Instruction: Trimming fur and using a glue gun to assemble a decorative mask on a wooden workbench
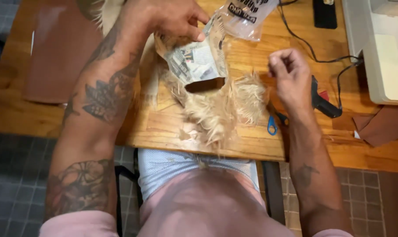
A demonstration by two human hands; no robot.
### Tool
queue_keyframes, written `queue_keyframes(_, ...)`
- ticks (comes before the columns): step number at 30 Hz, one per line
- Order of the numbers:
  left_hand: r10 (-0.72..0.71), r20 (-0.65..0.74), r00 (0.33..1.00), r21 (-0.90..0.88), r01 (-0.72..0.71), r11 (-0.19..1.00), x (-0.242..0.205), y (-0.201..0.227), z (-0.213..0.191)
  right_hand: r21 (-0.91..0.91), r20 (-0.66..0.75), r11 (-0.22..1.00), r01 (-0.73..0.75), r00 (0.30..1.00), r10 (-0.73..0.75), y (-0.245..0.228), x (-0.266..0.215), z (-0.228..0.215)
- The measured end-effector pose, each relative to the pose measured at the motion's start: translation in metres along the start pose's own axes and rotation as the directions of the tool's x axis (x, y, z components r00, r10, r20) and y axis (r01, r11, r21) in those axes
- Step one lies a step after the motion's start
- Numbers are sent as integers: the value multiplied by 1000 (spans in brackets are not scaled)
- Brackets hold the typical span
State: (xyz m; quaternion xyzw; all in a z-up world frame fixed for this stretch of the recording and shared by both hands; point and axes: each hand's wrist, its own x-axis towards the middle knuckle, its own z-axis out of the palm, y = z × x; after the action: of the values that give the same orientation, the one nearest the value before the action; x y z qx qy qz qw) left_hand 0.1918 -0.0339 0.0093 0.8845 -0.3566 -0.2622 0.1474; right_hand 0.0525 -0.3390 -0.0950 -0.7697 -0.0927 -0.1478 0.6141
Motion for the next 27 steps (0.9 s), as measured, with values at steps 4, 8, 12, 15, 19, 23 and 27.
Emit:
queue_keyframes(4, 91, -18, 996, 3, -91, 996, 30, -44, 14, 95, -27, 982, -163, 986, 166, -10, -8, 5)
queue_keyframes(8, -7, -100, 995, 3, 7, 1000, 23, -32, 24, -21, -106, 980, -198, 975, 195, -3, -14, 3)
queue_keyframes(12, 168, -338, 926, -15, -184, 983, 34, -59, 49, -257, -55, 966, -20, 998, 6, 11, -21, -5)
queue_keyframes(15, 327, -527, 785, 41, -360, 932, 16, -49, 59, -505, 43, 847, 166, 985, -168, 21, -21, -10)
queue_keyframes(19, 199, -692, 694, -34, -306, 951, -31, 13, 80, -507, -118, 857, -87, 993, 31, 3, -28, 6)
queue_keyframes(23, 222, -757, 615, -106, -451, 886, -70, 58, 120, -440, 22, 898, 24, 1000, -16, -1, -23, 11)
queue_keyframes(27, 429, -780, 455, 267, -377, 887, -68, 61, 169, -282, 204, 956, -82, 969, 143, -18, -20, 29)
